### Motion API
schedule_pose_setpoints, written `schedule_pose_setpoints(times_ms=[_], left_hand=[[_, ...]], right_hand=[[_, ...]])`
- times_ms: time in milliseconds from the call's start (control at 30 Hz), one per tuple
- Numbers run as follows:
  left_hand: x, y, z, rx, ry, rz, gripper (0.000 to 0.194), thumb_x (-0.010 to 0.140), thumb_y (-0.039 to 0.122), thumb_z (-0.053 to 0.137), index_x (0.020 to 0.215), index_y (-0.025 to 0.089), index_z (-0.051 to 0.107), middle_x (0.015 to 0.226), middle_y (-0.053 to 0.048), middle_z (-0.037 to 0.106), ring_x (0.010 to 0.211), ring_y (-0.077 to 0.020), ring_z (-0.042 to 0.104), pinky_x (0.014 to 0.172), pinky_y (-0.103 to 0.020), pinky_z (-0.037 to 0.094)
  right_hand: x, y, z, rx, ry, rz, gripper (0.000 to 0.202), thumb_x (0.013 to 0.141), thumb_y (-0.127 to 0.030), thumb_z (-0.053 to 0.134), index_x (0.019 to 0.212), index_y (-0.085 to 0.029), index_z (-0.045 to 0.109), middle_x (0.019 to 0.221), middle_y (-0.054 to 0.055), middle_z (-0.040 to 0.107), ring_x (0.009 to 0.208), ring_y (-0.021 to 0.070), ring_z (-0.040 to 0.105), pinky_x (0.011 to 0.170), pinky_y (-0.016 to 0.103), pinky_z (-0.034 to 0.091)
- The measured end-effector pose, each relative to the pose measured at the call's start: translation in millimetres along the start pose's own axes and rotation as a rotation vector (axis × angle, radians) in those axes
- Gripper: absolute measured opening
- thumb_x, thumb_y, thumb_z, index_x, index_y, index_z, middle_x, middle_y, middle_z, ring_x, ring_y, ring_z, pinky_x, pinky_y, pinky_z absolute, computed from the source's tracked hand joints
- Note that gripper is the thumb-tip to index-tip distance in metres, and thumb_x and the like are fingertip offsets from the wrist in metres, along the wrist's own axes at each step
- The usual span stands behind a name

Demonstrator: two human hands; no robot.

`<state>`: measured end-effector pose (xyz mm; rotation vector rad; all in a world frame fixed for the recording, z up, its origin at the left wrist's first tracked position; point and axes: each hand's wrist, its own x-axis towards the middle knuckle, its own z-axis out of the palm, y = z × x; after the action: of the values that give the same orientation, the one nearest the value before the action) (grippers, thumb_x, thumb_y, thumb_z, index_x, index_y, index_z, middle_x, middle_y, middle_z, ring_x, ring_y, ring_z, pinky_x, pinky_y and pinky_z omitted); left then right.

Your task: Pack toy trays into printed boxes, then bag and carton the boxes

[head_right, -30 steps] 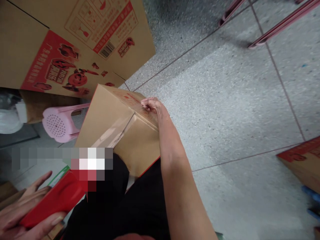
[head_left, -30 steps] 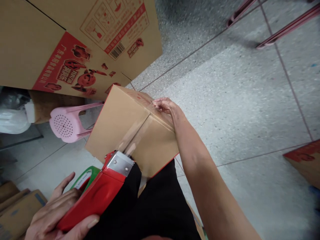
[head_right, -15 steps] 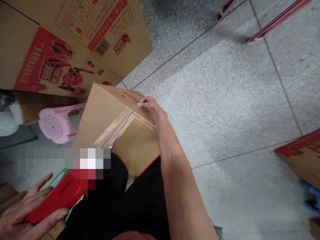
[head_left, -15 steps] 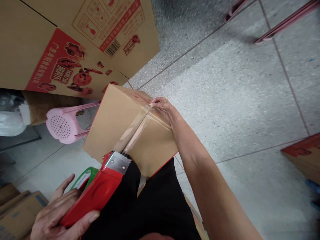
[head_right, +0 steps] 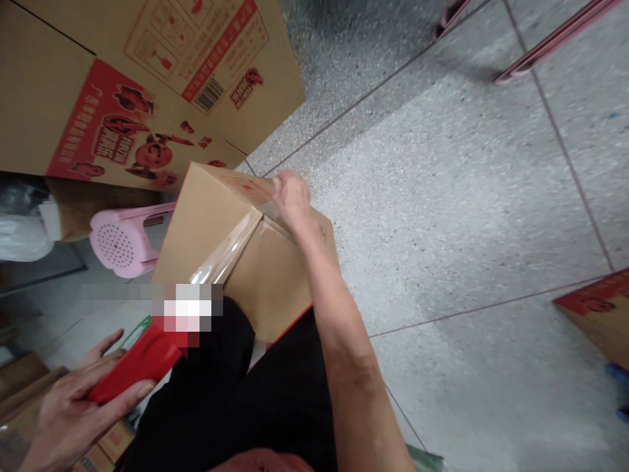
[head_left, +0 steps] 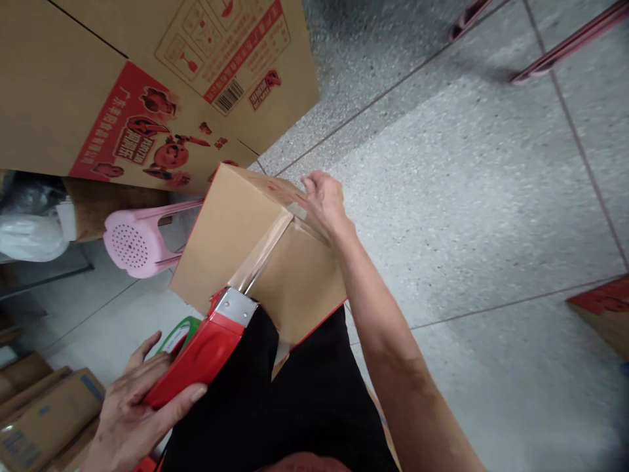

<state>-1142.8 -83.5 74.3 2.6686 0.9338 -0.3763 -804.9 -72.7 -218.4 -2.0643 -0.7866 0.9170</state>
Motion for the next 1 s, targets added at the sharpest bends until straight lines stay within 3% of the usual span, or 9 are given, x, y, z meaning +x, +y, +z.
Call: schedule_pose_setpoints(times_ms=[133, 233, 400, 567, 667, 767, 867, 933, 1000], left_hand=[[-5.3, -6.2, 10.4, -0.064, 0.0, -0.156, 0.049, 0.086, 0.072, 0.072, 0.068, 0.027, 0.075, 0.068, 0.004, 0.076, 0.062, -0.0195, 0.074, 0.113, -0.043, 0.057], [-3.9, -14.2, 17.4, -0.138, -0.09, -0.36, 0.055, 0.079, 0.08, 0.071, 0.063, 0.028, 0.073, 0.062, 0.002, 0.073, 0.075, -0.0263, 0.078, 0.115, -0.048, 0.054], [1.3, -26.6, 27.9, -0.267, -0.222, -0.615, 0.057, 0.066, 0.084, 0.073, 0.057, 0.028, 0.071, 0.063, -0.001, 0.074, 0.101, -0.0365, 0.078, 0.121, -0.054, 0.047], [4.0, -33.9, 43.6, -0.357, -0.22, -0.599, 0.056, 0.066, 0.081, 0.074, 0.059, 0.026, 0.067, 0.059, 0.001, 0.07, 0.085, -0.031, 0.077, 0.128, -0.054, 0.037], [7.1, -41.0, 56.3, -0.376, -0.223, -0.592, 0.058, 0.065, 0.082, 0.074, 0.061, 0.025, 0.069, 0.066, -0.002, 0.075, 0.092, -0.0328, 0.077, 0.127, -0.056, 0.036], [9.6, -46.6, 72.3, -0.423, -0.24, -0.593, 0.056, 0.066, 0.081, 0.074, 0.064, 0.024, 0.072, 0.071, -0.004, 0.077, 0.092, -0.0324, 0.076, 0.116, -0.051, 0.048], [11.8, -50.2, 89.3, -0.459, -0.281, -0.591, 0.052, 0.071, 0.074, 0.073, 0.068, 0.021, 0.075, 0.07, -0.004, 0.074, 0.073, -0.0254, 0.07, 0.085, -0.039, 0.06], [14.0, -54.2, 99.3, -0.478, -0.309, -0.586, 0.052, 0.072, 0.071, 0.074, 0.07, 0.019, 0.076, 0.069, -0.004, 0.071, 0.066, -0.0218, 0.064, 0.066, -0.032, 0.054], [16.5, -60.7, 107.4, -0.535, -0.337, -0.587, 0.053, 0.071, 0.07, 0.076, 0.071, 0.017, 0.076, 0.067, -0.003, 0.068, 0.064, -0.0198, 0.061, 0.059, -0.029, 0.049]], right_hand=[[-57.8, -46.2, 18.3, 0.007, 0.005, -0.192, 0.049, 0.111, -0.03, 0.03, 0.146, -0.013, 0.06, 0.143, 0.014, 0.069, 0.134, 0.0257, 0.064, 0.118, 0.041, 0.047], [-81.6, -52.9, 39.7, -0.104, 0.014, -0.197, 0.058, 0.111, -0.034, 0.031, 0.163, -0.011, 0.039, 0.166, 0.016, 0.048, 0.153, 0.0286, 0.046, 0.13, 0.053, 0.031], [-82.4, -43.9, 52.1, -0.22, 0.067, -0.236, 0.066, 0.11, -0.039, 0.034, 0.169, -0.011, 0.023, 0.176, 0.016, 0.027, 0.161, 0.028, 0.034, 0.131, 0.054, 0.027], [-76.5, -41.0, 55.7, -0.297, 0.096, -0.259, 0.07, 0.111, -0.049, 0.026, 0.17, -0.012, 0.019, 0.178, 0.02, 0.018, 0.162, 0.0322, 0.032, 0.128, 0.063, 0.029], [-73.9, -39.8, 60.1, -0.375, 0.09, -0.248, 0.073, 0.11, -0.055, 0.026, 0.171, -0.014, 0.019, 0.179, 0.021, 0.015, 0.164, 0.0347, 0.024, 0.127, 0.067, 0.027], [-73.3, -40.0, 61.1, -0.402, 0.076, -0.245, 0.074, 0.109, -0.056, 0.031, 0.17, -0.015, 0.021, 0.179, 0.02, 0.015, 0.165, 0.0366, 0.021, 0.127, 0.067, 0.027], [-73.8, -41.8, 58.0, -0.347, 0.06, -0.261, 0.074, 0.108, -0.055, 0.037, 0.171, -0.018, 0.021, 0.179, 0.018, 0.015, 0.164, 0.0368, 0.023, 0.127, 0.065, 0.028], [-71.3, -41.5, 54.6, -0.298, 0.036, -0.271, 0.075, 0.108, -0.055, 0.037, 0.172, -0.019, 0.018, 0.18, 0.017, 0.014, 0.164, 0.0351, 0.025, 0.128, 0.061, 0.03], [-65.0, -37.6, 50.0, -0.254, 0.027, -0.263, 0.075, 0.109, -0.055, 0.031, 0.172, -0.02, 0.011, 0.18, 0.016, 0.013, 0.164, 0.0322, 0.024, 0.129, 0.058, 0.031]])
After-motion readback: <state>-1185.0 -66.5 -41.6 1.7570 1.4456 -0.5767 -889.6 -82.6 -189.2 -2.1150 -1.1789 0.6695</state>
